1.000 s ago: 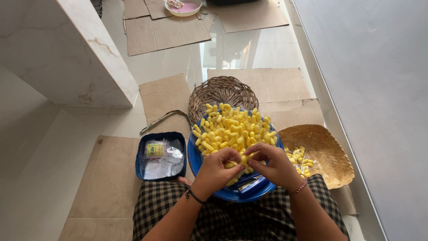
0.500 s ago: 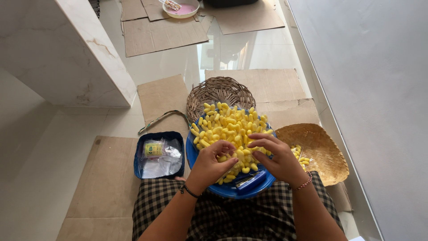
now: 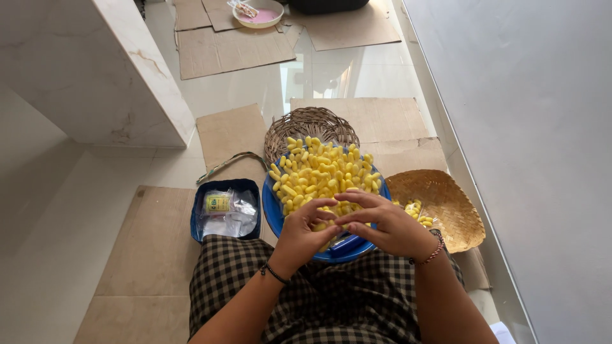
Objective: Sort and trim silkworm cocoons using a small hand tool
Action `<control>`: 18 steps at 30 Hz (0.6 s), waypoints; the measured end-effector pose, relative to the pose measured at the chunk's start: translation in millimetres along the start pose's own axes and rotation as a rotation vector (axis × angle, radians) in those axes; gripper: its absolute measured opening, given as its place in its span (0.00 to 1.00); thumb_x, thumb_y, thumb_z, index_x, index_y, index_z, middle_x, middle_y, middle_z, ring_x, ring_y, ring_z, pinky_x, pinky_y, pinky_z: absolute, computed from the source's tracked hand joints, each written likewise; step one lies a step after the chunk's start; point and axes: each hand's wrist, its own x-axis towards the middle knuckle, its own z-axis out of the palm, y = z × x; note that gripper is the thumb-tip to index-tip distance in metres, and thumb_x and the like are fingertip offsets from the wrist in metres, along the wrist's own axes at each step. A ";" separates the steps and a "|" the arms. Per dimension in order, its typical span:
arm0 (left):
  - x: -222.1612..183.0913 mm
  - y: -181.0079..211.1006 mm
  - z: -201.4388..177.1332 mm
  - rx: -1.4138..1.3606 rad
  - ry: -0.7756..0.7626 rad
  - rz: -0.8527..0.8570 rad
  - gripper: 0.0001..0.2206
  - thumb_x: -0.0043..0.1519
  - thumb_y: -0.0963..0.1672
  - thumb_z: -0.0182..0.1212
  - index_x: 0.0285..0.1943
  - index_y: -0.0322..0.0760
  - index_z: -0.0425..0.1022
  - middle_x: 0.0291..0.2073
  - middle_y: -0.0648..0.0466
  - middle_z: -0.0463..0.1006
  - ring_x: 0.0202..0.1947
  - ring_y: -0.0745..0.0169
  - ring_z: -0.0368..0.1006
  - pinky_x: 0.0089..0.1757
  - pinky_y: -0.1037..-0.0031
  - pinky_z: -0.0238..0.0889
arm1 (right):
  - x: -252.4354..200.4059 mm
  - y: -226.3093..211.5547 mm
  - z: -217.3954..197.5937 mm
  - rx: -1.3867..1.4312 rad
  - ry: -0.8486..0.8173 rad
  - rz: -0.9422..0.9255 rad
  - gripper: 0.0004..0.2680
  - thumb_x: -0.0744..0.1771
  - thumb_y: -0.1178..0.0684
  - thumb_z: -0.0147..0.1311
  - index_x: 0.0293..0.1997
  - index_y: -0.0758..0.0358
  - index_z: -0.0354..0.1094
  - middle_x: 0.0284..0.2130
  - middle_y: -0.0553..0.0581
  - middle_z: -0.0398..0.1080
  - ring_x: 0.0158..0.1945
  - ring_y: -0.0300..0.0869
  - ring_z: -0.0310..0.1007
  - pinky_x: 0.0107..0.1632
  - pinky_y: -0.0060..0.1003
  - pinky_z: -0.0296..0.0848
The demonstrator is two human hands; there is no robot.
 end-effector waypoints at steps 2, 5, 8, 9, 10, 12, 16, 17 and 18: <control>1.1 -7.0 2.2 -0.058 0.019 -0.006 0.23 0.53 0.40 0.73 0.59 0.47 0.78 0.37 0.53 0.87 0.38 0.69 0.78 0.40 0.77 0.74 | -5.3 5.1 3.9 -0.004 0.016 -0.008 0.08 0.67 0.56 0.56 0.47 0.58 0.80 0.56 0.66 0.73 0.61 0.68 0.68 0.60 0.63 0.64; 0.5 -15.6 3.9 -0.140 0.052 0.008 0.23 0.53 0.40 0.74 0.59 0.44 0.77 0.36 0.53 0.87 0.36 0.72 0.78 0.39 0.79 0.73 | -7.8 7.4 12.9 0.060 0.112 0.084 0.09 0.64 0.59 0.61 0.48 0.57 0.80 0.45 0.60 0.78 0.51 0.57 0.78 0.52 0.52 0.75; 0.3 -15.0 5.4 -0.187 0.082 0.059 0.23 0.53 0.40 0.75 0.59 0.42 0.77 0.35 0.51 0.86 0.34 0.72 0.78 0.38 0.79 0.73 | -14.5 24.2 18.5 0.248 0.233 0.265 0.10 0.63 0.59 0.64 0.49 0.60 0.77 0.38 0.57 0.80 0.42 0.47 0.83 0.44 0.41 0.81; -0.4 -14.2 6.4 -0.215 0.094 0.076 0.23 0.53 0.40 0.75 0.58 0.41 0.76 0.35 0.51 0.86 0.34 0.72 0.78 0.38 0.79 0.73 | -18.9 32.7 20.2 0.375 0.270 0.361 0.11 0.64 0.58 0.63 0.50 0.63 0.75 0.39 0.58 0.79 0.40 0.45 0.83 0.41 0.39 0.81; -1.4 -13.8 7.4 -0.217 0.095 0.078 0.23 0.53 0.40 0.75 0.58 0.41 0.76 0.35 0.51 0.86 0.34 0.72 0.78 0.38 0.79 0.73 | -20.8 35.9 23.2 0.373 0.269 0.360 0.11 0.64 0.58 0.63 0.50 0.63 0.75 0.39 0.58 0.79 0.40 0.45 0.83 0.41 0.39 0.81; -2.0 -12.1 9.2 -0.223 0.092 0.102 0.23 0.53 0.39 0.77 0.58 0.38 0.76 0.35 0.49 0.86 0.34 0.68 0.79 0.39 0.76 0.74 | -24.1 42.4 28.5 0.448 0.232 0.411 0.09 0.64 0.58 0.64 0.46 0.69 0.76 0.36 0.65 0.78 0.37 0.52 0.83 0.39 0.43 0.81; 5.5 -18.9 9.3 -0.223 0.100 0.117 0.21 0.53 0.40 0.77 0.56 0.38 0.76 0.35 0.50 0.86 0.34 0.70 0.79 0.39 0.77 0.73 | -14.3 30.6 35.4 0.450 0.283 0.429 0.07 0.64 0.56 0.65 0.43 0.67 0.76 0.27 0.61 0.78 0.31 0.43 0.79 0.36 0.36 0.80; 6.9 -22.4 7.5 -0.267 0.090 0.092 0.22 0.53 0.40 0.78 0.55 0.37 0.76 0.36 0.49 0.86 0.35 0.70 0.79 0.39 0.78 0.74 | -13.9 34.0 40.0 0.465 0.328 0.414 0.06 0.65 0.57 0.64 0.40 0.68 0.76 0.26 0.61 0.77 0.30 0.42 0.79 0.35 0.35 0.79; 8.5 -26.1 5.5 -0.311 0.080 0.066 0.22 0.53 0.40 0.79 0.55 0.37 0.77 0.37 0.49 0.86 0.35 0.70 0.80 0.38 0.78 0.74 | -13.2 37.6 44.9 0.481 0.373 0.398 0.04 0.65 0.58 0.63 0.38 0.68 0.75 0.25 0.61 0.76 0.28 0.42 0.78 0.35 0.35 0.79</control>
